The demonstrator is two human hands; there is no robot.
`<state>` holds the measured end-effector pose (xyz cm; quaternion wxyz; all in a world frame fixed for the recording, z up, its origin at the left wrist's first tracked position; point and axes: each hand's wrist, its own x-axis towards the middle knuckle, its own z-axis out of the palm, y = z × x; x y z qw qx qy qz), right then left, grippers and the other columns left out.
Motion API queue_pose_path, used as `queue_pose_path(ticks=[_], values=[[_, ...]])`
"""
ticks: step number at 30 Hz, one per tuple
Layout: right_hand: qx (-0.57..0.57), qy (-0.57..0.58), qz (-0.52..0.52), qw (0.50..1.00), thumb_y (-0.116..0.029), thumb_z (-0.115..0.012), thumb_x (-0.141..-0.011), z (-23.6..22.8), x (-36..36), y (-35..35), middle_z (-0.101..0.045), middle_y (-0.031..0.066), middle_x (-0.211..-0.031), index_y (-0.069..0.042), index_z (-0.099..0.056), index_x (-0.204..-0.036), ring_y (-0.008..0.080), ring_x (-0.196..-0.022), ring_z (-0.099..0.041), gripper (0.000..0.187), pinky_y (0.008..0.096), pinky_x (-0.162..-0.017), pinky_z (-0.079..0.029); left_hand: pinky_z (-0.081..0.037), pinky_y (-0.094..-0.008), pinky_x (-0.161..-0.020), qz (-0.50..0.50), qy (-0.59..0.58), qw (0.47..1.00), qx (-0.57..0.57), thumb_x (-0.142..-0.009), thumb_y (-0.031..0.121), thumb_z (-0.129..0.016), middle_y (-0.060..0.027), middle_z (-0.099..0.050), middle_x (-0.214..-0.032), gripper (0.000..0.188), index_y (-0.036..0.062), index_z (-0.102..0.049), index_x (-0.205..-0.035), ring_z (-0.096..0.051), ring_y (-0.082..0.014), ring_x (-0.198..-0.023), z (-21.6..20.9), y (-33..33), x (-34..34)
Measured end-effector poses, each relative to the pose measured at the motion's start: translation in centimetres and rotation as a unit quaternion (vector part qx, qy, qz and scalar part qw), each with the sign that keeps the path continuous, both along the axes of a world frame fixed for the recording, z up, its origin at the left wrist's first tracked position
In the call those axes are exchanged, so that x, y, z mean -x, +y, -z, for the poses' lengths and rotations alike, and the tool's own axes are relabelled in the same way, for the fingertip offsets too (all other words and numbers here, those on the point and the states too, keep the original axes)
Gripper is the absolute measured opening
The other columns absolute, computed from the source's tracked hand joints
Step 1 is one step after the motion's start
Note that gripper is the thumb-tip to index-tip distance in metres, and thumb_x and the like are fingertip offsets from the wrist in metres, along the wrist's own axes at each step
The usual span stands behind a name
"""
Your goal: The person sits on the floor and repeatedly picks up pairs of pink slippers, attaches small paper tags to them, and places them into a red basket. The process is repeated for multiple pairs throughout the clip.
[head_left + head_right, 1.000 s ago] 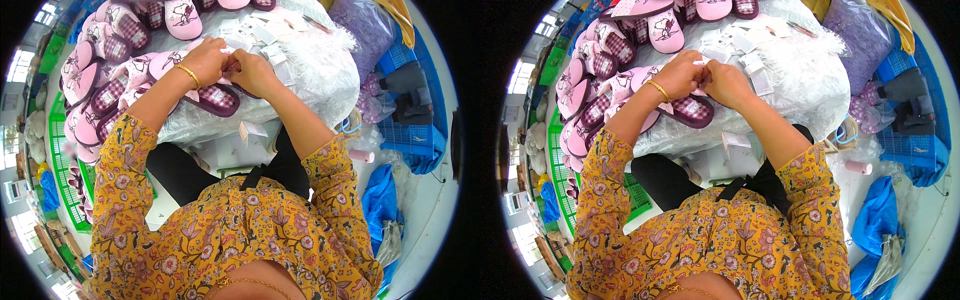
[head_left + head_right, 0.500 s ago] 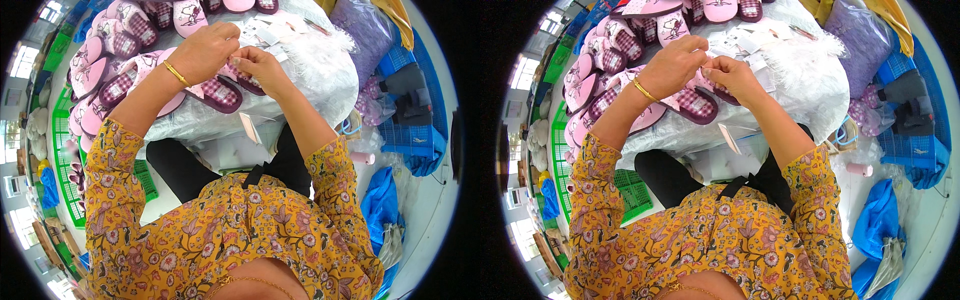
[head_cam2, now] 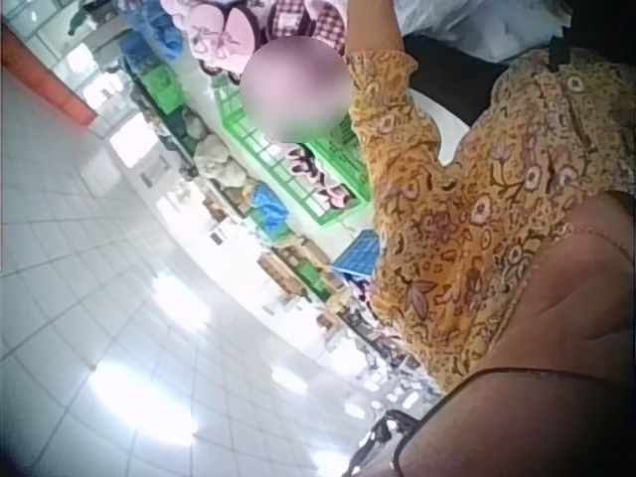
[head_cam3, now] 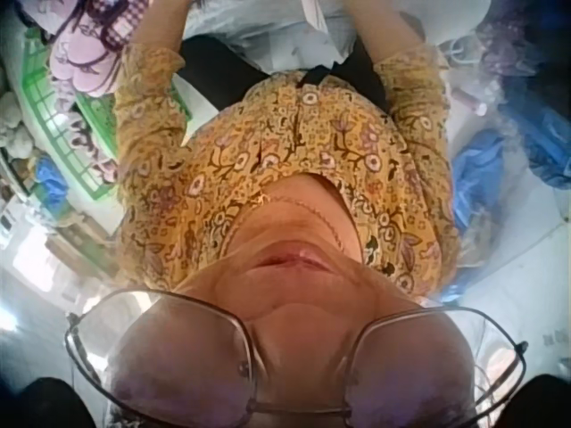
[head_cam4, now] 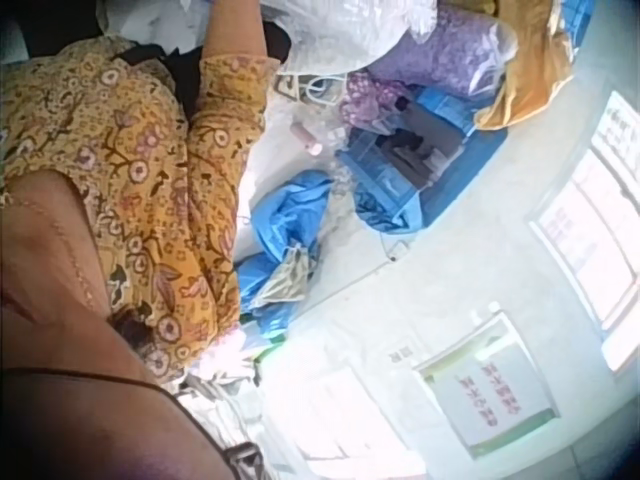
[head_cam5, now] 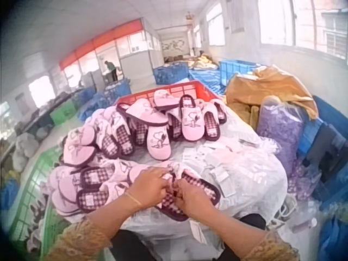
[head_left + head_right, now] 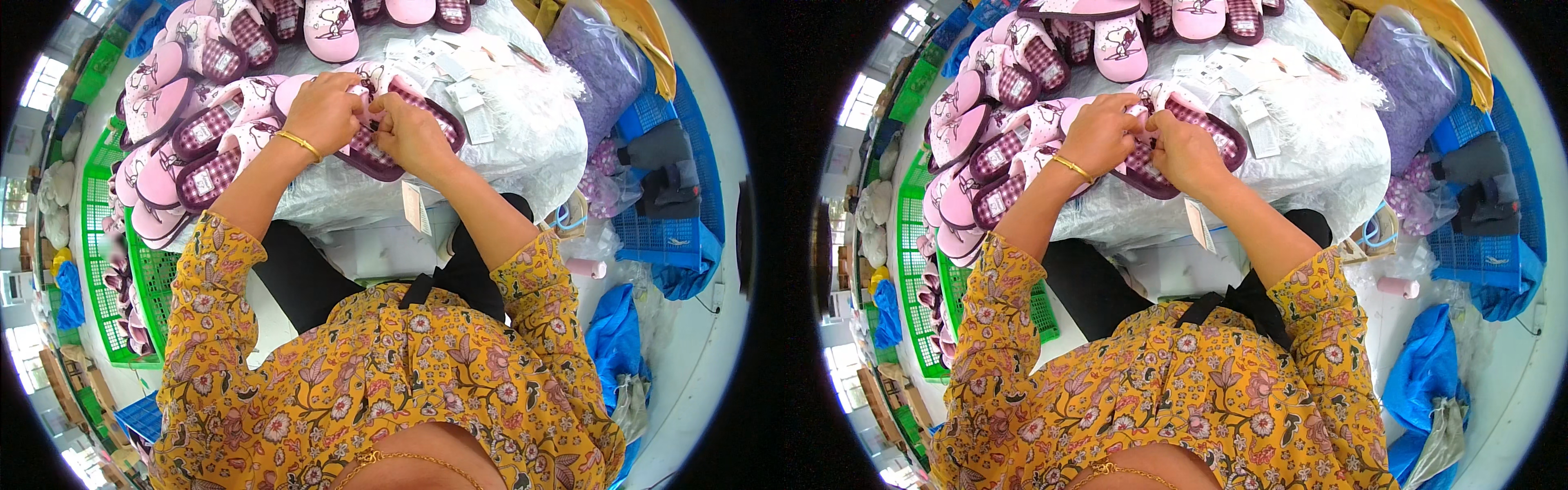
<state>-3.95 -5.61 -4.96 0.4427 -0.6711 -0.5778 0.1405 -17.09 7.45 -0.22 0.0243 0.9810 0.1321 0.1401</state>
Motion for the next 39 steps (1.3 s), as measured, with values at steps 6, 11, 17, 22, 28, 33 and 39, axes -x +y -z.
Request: queue_pose_path(ticks=[6, 11, 17, 22, 28, 33, 39], values=[[0.011, -0.072, 0.026, 0.997, -0.002, -0.067, -0.075, 0.7, 0.4, 0.7, -0.067, 0.0089, -0.073, -0.005, -0.056, -0.107, 0.0289, -0.070, -0.067, 0.034, 0.0403, -0.059, -0.049, -0.044, -0.0414, -0.095, -0.005, -0.010, 1.000, 0.025, -0.071, 0.005, -0.058, -0.0083, -0.060, -0.126, 0.020, 0.0117, -0.074, -0.081, -0.055, -0.0312, -0.112, 0.5, 0.2, 0.5], [0.067, -0.100, 0.054, 0.991, -0.006, -0.066, -0.076, 0.1, 0.6, 1.2, -0.068, 0.0070, -0.073, -0.007, -0.057, -0.104, 0.0292, -0.070, -0.067, 0.030, 0.0417, -0.060, -0.050, -0.043, -0.0405, -0.098, 0.001, -0.011, 0.999, 0.051, -0.071, 0.002, -0.056, -0.0088, -0.059, -0.128, 0.024, 0.0110, -0.074, -0.084, -0.053, -0.0312, -0.114, 0.6, 0.2, 0.8], [0.104, -0.124, 0.056, 0.985, -0.008, -0.064, -0.077, -0.3, 0.5, 1.8, -0.069, 0.0063, -0.078, -0.010, -0.060, -0.104, 0.0283, -0.075, -0.068, 0.027, 0.0422, -0.062, -0.051, -0.042, -0.0407, -0.100, -0.004, -0.018, 0.998, 0.051, -0.072, 0.003, -0.058, -0.0094, -0.059, -0.128, 0.023, 0.0088, -0.074, -0.088, -0.054, -0.0315, -0.114, 0.7, 0.2, 0.9], [0.144, -0.132, 0.061, 0.979, -0.011, -0.065, -0.079, -0.9, 0.5, 2.3, -0.071, 0.0083, -0.085, -0.011, -0.061, -0.105, 0.0290, -0.082, -0.069, 0.027, 0.0427, -0.066, -0.052, -0.043, -0.0408, -0.100, 0.000, -0.023, 0.998, 0.052, -0.073, 0.004, -0.058, -0.0107, -0.060, -0.128, 0.023, 0.0059, -0.073, -0.090, -0.055, -0.0325, -0.113, 0.8, 0.3, 0.7], [0.154, -0.121, 0.073, 0.978, -0.011, -0.057, -0.085, -1.8, 1.2, 2.7, -0.071, 0.0141, -0.084, -0.010, -0.060, -0.103, 0.0317, -0.081, -0.070, 0.018, 0.0449, -0.071, -0.052, -0.044, -0.0410, -0.099, 0.008, -0.023, 0.999, 0.042, -0.072, 0.004, -0.059, -0.0118, -0.060, -0.127, 0.023, 0.0033, -0.072, -0.090, -0.055, -0.0327, -0.112, 1.0, 0.4, 0.8], [0.123, -0.122, 0.103, 0.979, -0.012, -0.060, -0.084, -1.0, 1.7, 2.7, -0.070, 0.0137, -0.076, -0.010, -0.060, -0.101, 0.0316, -0.074, -0.070, 0.017, 0.0461, -0.065, -0.050, -0.045, -0.0412, -0.095, 0.000, -0.015, 1.000, 0.027, -0.071, 0.003, -0.060, -0.0114, -0.061, -0.120, 0.020, 0.0014, -0.071, -0.088, -0.056, -0.0327, -0.108, 1.3, 0.4, 0.2], [0.075, -0.129, 0.123, 0.981, -0.013, -0.062, -0.082, -0.1, 1.9, 2.6, -0.069, 0.0149, -0.072, -0.008, -0.059, -0.099, 0.0324, -0.070, -0.069, 0.017, 0.0477, -0.061, -0.047, -0.047, -0.0414, -0.087, -0.002, 0.068, 0.995, -0.073, -0.072, 0.005, -0.062, -0.0083, -0.060, -0.110, 0.020, 0.0059, -0.072, -0.089, -0.056, -0.0300, -0.104, 0.4, -0.1, -0.8]])
